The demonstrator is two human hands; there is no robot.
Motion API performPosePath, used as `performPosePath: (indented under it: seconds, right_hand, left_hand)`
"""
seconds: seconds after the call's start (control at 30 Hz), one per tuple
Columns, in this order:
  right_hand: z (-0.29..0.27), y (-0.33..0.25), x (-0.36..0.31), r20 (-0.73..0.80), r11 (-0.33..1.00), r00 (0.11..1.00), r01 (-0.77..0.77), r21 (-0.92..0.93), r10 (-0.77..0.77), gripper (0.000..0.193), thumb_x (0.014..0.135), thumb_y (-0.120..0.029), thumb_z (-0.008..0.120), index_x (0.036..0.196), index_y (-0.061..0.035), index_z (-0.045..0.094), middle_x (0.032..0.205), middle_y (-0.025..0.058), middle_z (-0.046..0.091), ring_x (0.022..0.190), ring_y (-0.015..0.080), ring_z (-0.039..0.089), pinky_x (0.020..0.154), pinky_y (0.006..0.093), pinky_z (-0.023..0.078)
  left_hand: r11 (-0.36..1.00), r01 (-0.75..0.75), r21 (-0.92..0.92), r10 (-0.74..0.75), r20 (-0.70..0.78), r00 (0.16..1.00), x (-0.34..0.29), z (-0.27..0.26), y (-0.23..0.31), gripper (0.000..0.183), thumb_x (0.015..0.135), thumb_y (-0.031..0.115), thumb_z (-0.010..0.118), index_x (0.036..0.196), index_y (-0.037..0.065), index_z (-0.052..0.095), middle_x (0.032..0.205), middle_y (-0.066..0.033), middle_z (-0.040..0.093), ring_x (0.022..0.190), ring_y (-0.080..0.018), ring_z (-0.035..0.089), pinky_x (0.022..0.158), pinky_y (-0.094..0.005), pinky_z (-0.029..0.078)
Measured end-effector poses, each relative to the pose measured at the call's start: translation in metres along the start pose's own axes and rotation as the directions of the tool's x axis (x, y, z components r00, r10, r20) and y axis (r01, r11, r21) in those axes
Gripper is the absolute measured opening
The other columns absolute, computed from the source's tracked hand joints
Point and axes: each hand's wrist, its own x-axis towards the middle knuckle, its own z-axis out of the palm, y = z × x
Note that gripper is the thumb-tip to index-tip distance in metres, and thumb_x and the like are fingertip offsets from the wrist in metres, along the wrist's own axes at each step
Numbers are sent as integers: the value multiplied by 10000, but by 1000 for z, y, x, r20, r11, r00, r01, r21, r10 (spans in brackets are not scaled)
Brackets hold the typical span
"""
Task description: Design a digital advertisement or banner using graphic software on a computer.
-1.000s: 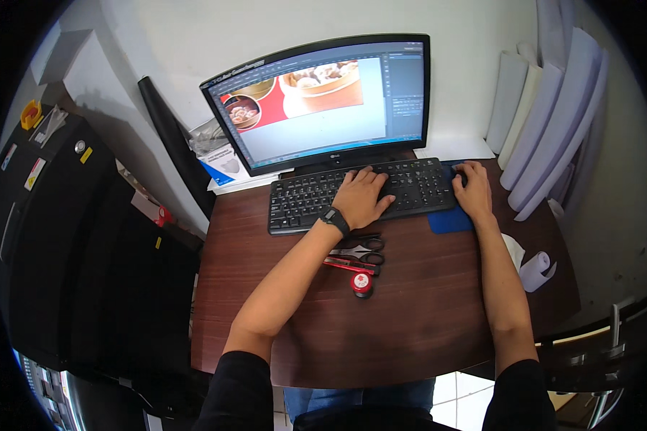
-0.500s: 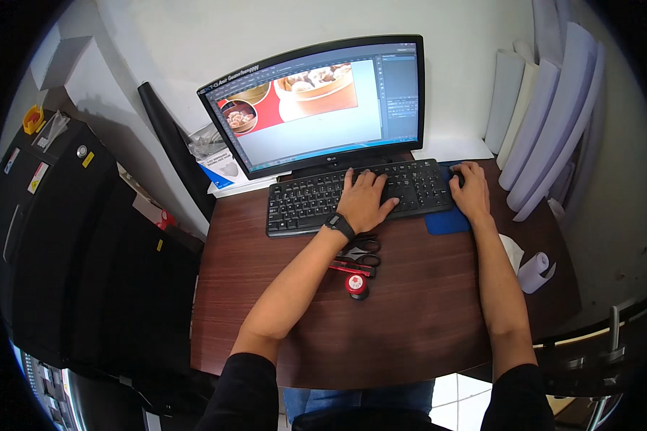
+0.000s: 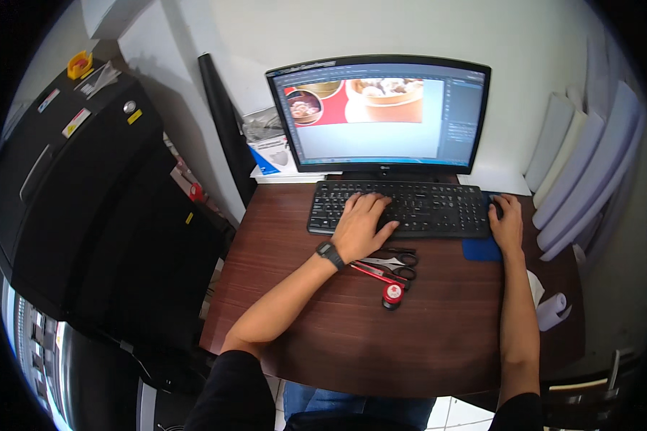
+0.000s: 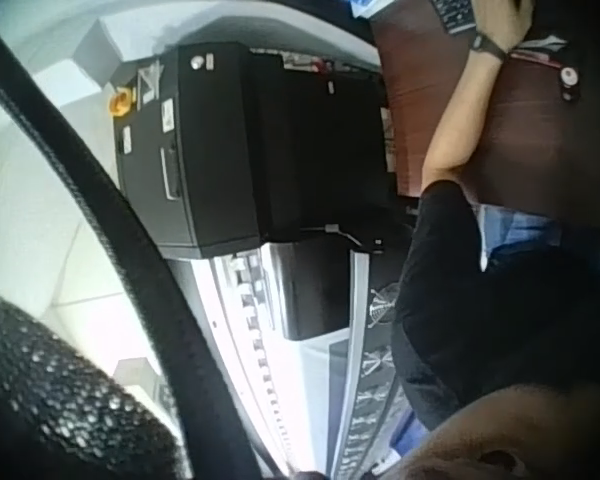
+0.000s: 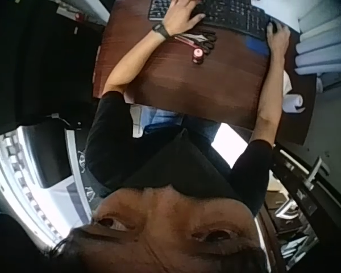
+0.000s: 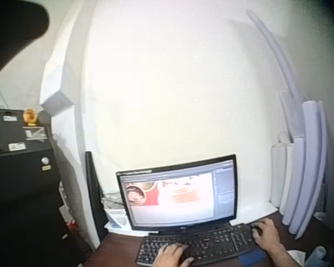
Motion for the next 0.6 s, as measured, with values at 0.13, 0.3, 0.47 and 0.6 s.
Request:
performPosePath:
  seconds: [0.13, 0.3, 0.47, 0.6]
  right_hand:
    - [1, -5, 1, 12, 1000, 1000, 2, -27, -2, 303, 956, -177, 683, 1220, -37, 739, 1289, 171, 640, 1231, 363, 595, 1043, 444, 497]
    - [4, -6, 1, 20, 999, 1000, -15, -33, 16, 304, 969, -180, 687, 1235, -41, 732, 1295, 178, 637, 1241, 366, 593, 1053, 445, 490]
    - [4, -1, 1, 33, 998, 999, -8, -54, 10, 294, 982, -173, 683, 1242, -45, 729, 1322, 176, 634, 1254, 366, 593, 1069, 441, 483]
    - [4, -5, 1, 29, 998, 1000, 12, -55, -10, 297, 986, -177, 681, 1250, -49, 728, 1311, 172, 641, 1249, 365, 598, 1070, 440, 484]
  left_hand:
    - [996, 68, 50, -70, 41, 997, -46, -32, -30, 525, 969, 315, 700, 1362, -12, 582, 1361, -198, 601, 1310, -377, 535, 1195, -517, 313]
    - [985, 162, 63, -164, 24, 986, -80, -43, -47, 544, 975, 322, 691, 1384, -11, 558, 1385, -209, 578, 1329, -386, 513, 1197, -517, 303]
    - [990, 139, 12, -139, 48, 989, -76, -42, -42, 553, 985, 335, 685, 1389, -20, 557, 1403, -211, 559, 1341, -384, 501, 1200, -512, 300]
    - [991, 137, 2, -136, 56, 989, -76, -41, -45, 550, 986, 334, 689, 1393, -16, 567, 1416, -209, 543, 1341, -383, 501, 1190, -501, 316]
